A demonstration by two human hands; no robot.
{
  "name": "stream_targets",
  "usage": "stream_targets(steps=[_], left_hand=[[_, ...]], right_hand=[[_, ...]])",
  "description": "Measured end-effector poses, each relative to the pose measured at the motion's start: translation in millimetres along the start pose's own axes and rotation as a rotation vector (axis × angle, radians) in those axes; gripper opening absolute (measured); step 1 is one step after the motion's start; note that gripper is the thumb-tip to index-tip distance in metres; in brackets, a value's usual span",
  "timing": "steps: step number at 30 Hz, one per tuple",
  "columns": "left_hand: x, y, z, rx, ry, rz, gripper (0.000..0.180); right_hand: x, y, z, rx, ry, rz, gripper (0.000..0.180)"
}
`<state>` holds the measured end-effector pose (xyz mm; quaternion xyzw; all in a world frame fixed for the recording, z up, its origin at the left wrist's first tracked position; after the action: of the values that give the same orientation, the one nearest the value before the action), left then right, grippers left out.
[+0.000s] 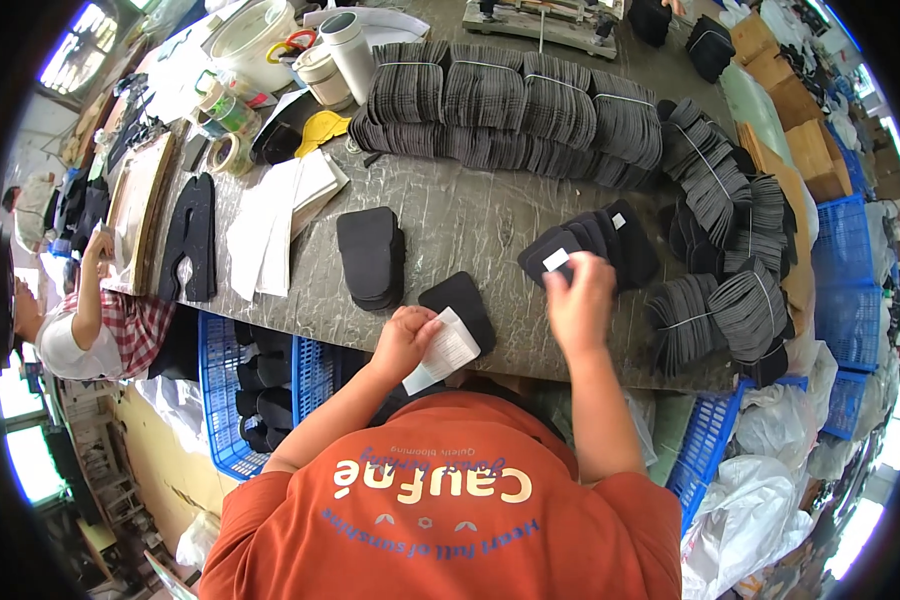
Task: The worker inspects and sorts black shoe upper components, applying white stickers or labels to specific areas.
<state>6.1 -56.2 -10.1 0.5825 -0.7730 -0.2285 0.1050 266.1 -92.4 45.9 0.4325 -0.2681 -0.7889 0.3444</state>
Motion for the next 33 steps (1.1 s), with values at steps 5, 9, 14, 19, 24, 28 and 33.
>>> stream_targets(steps=[5, 9, 14, 19, 24, 28, 33], left_hand=[[1.2, -7.1, 2.1, 0.261, 0.260, -0.086, 0.020], [-10.2, 7.1, -2.9, 0.292, 0.429, 0.070, 0.017], [-18.9, 22.0, -7.0, 0.244, 0.481, 0.190, 0.015], [-15.7, 28.6, -17.7, 0.177, 0.453, 0.131, 0.018], [-9.4, 23.0, -1.8, 0.177, 0.505, 0.226, 0.016], [-4.4, 22.7, 6.8, -0.023, 0.405, 0.157, 0.030], [-5.8, 29.3, -1.9, -0.352, 0.273, 0.075, 0.023]], right_hand=[[59.3, -42.3, 69.1, -0.617, -0.385, 0.765, 0.050], [60.7, -50.6, 65.4, -0.684, -0.548, 0.769, 0.050], [63.7, -51.1, 65.5, -0.877, -0.586, 0.734, 0.042], [64.8, -54.0, 69.9, -0.892, -0.683, 0.802, 0.035], [64.9, -50.7, 68.1, -0.720, -0.728, 0.833, 0.025], [77.3, -59.4, 60.4, -0.638, -0.679, 0.815, 0.016], [66.0, -66.2, 57.4, -0.608, -0.449, 0.422, 0.010]])
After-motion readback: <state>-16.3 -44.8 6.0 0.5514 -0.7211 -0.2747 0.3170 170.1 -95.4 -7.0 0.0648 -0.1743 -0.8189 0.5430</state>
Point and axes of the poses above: each hand's wrist, its own x-axis away from the middle knuckle, its own y-axis out of the back of the hand, z = x × y, the point moved 3 cm from there along -x, towards the middle knuckle, and after that the axes turned 12 degrees about -z, right-handed, at the moved point
